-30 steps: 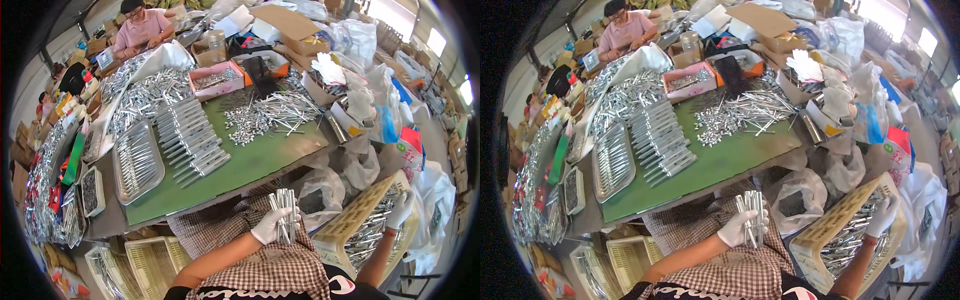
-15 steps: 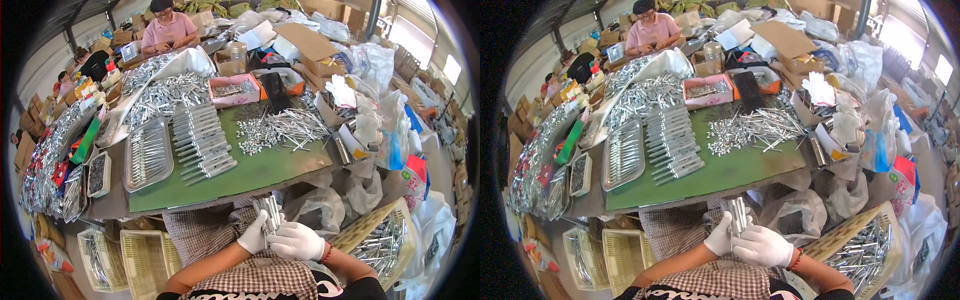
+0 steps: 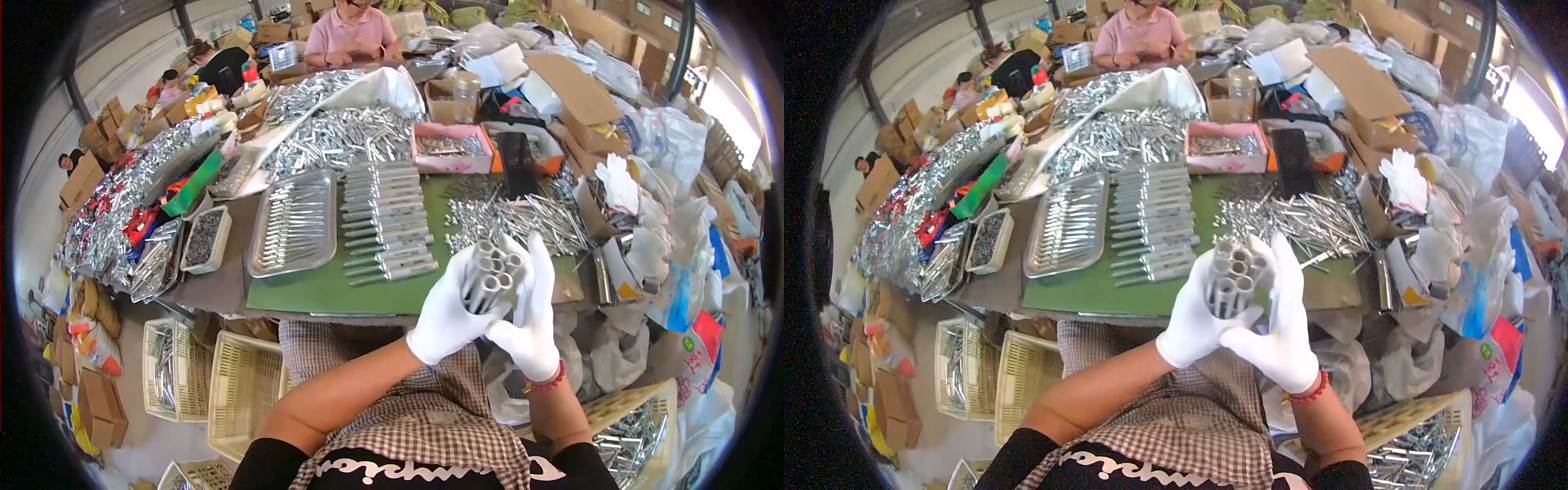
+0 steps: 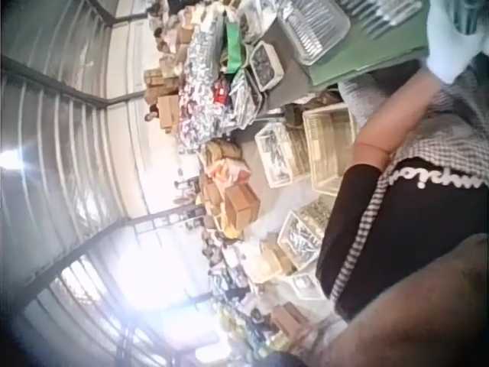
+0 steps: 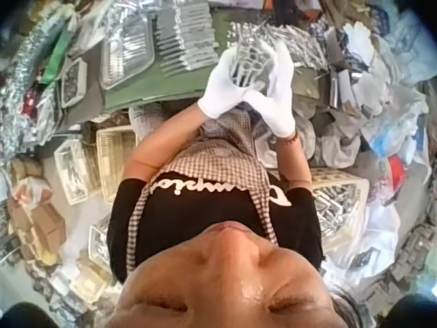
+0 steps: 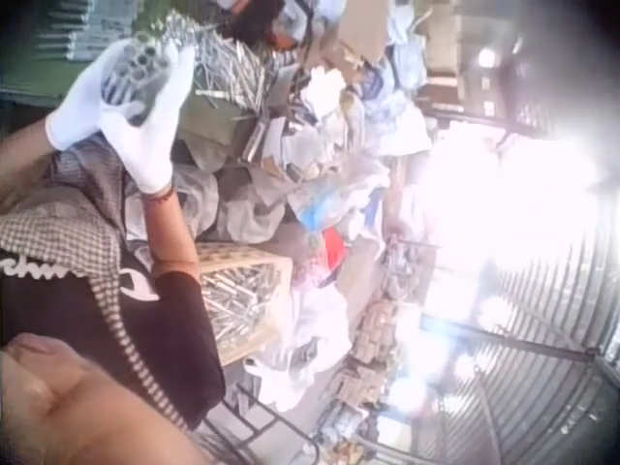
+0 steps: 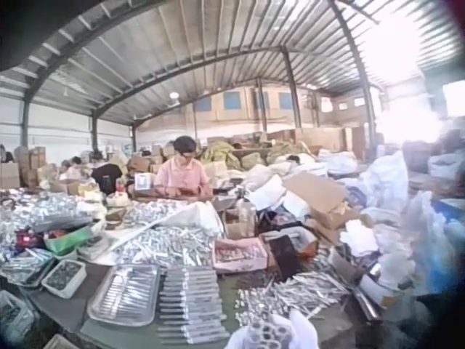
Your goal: The person is assembling and sorting various metal components at a workbench in a manufacturing environment.
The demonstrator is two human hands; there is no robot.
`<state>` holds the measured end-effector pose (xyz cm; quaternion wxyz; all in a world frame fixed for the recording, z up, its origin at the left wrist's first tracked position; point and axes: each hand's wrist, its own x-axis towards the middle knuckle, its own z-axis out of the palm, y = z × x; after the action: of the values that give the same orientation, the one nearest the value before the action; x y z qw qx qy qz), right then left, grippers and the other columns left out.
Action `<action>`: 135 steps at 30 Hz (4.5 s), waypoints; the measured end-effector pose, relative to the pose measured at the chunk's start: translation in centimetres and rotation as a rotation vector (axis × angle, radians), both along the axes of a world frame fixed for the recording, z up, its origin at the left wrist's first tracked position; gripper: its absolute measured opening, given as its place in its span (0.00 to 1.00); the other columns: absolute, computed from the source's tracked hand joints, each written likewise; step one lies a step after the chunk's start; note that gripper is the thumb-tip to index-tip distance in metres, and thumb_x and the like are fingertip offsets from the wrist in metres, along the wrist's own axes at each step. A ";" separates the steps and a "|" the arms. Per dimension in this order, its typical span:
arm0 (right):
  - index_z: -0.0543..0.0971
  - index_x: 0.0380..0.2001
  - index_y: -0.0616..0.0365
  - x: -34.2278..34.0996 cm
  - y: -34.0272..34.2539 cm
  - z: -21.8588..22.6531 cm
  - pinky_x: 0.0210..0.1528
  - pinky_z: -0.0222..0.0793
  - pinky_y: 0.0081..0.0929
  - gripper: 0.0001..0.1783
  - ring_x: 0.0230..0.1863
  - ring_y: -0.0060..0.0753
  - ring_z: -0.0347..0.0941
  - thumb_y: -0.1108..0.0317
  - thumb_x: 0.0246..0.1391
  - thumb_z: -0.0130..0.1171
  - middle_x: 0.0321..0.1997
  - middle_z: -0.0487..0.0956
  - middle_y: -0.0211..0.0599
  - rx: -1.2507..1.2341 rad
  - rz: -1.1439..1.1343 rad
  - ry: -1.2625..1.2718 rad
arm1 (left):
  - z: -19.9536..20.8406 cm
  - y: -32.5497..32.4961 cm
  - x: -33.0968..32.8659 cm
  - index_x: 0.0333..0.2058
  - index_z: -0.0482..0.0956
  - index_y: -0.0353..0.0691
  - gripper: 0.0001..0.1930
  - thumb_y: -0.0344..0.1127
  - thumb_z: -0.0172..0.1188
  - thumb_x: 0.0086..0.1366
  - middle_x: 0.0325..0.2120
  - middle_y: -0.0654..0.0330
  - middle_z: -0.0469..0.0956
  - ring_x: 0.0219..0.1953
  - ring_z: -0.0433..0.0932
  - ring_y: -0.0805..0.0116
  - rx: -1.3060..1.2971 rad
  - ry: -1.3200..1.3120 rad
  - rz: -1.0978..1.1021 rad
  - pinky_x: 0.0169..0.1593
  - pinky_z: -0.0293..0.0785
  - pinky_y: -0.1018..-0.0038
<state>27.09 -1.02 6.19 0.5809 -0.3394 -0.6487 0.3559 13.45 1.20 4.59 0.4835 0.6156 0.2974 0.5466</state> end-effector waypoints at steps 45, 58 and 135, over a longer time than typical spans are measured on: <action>0.73 0.53 0.60 -17.8 13.9 7.4 0.59 0.61 0.33 0.30 0.58 0.35 0.68 0.49 0.54 0.59 0.56 0.73 0.41 -0.068 0.501 -0.184 | -6.8 0.7 -17.8 0.58 0.61 0.38 0.39 0.35 0.72 0.49 0.45 0.52 0.74 0.44 0.78 0.56 -0.141 0.084 0.433 0.47 0.75 0.69; 0.80 0.29 0.54 -35.7 29.2 -4.6 0.43 0.71 0.42 0.08 0.39 0.48 0.75 0.63 0.47 0.58 0.33 0.79 0.46 0.487 0.157 -1.071 | -12.1 1.5 -18.9 0.59 0.60 0.38 0.41 0.34 0.72 0.48 0.47 0.49 0.74 0.45 0.78 0.50 -0.041 0.027 0.540 0.47 0.74 0.67; 0.81 0.35 0.55 -27.4 23.7 4.7 0.46 0.71 0.31 0.09 0.40 0.38 0.77 0.65 0.53 0.56 0.35 0.80 0.42 0.303 0.388 -0.773 | -7.3 0.7 -19.7 0.57 0.63 0.39 0.40 0.30 0.72 0.45 0.46 0.51 0.77 0.41 0.80 0.51 0.182 0.167 0.594 0.43 0.76 0.67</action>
<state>-0.27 22.69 10.86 0.2621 -0.2309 -0.9140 0.2066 -6.29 1.92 -2.76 0.2197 0.5853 0.4527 0.6358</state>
